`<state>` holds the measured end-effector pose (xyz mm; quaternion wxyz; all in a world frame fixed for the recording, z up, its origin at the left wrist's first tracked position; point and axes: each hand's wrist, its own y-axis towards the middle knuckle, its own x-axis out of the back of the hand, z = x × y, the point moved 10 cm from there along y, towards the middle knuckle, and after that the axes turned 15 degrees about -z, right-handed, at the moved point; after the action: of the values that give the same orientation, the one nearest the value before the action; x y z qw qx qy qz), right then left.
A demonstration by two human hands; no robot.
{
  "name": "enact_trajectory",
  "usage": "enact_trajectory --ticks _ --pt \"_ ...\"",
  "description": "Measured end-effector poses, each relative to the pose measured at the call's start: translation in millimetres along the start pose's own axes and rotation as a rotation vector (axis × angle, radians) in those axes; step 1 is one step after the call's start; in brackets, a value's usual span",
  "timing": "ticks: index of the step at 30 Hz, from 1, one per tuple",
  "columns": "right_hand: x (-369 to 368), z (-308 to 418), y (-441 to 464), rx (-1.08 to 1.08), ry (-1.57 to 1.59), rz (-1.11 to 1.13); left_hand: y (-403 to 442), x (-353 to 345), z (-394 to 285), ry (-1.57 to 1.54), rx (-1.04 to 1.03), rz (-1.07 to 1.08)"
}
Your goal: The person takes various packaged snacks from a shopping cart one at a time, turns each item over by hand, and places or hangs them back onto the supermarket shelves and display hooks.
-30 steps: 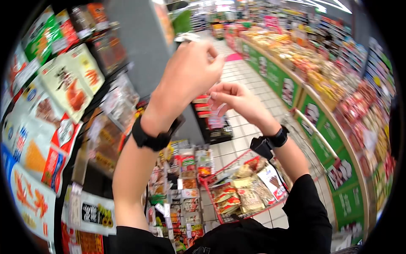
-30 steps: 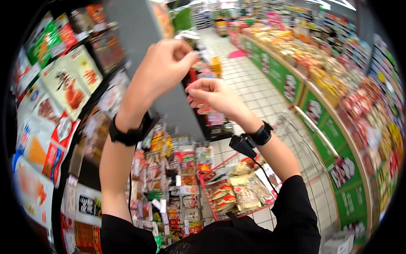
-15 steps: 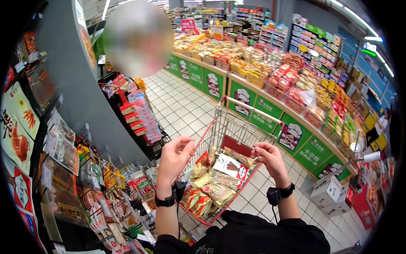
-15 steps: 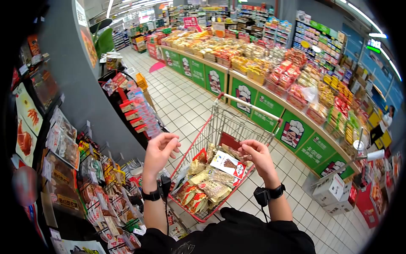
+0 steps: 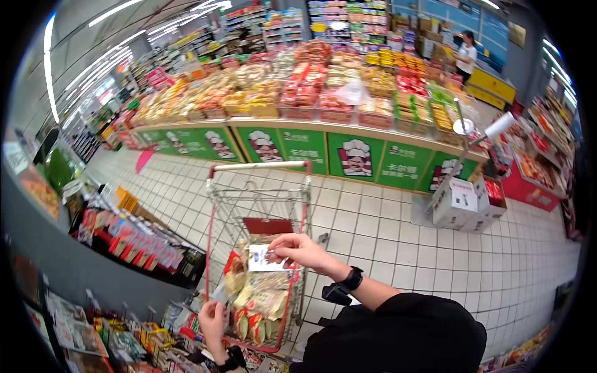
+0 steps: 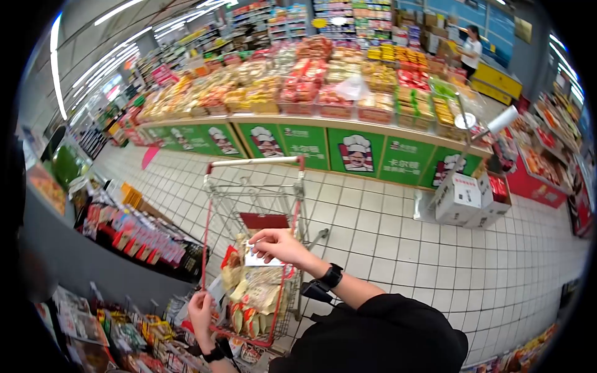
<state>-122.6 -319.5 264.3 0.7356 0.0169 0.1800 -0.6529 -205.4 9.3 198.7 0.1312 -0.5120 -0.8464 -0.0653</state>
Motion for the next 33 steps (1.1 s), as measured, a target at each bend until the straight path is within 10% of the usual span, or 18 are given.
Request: enact_trajectory --ticks 13,33 --pt "228.5 -2.3 -20.6 0.026 -0.044 -0.269 -48.2 -128.7 57.7 0.369 -0.149 0.003" --pt "150.4 -109.6 148.8 -0.259 -0.493 -0.136 46.9 -228.0 191.9 0.245 0.315 0.218"
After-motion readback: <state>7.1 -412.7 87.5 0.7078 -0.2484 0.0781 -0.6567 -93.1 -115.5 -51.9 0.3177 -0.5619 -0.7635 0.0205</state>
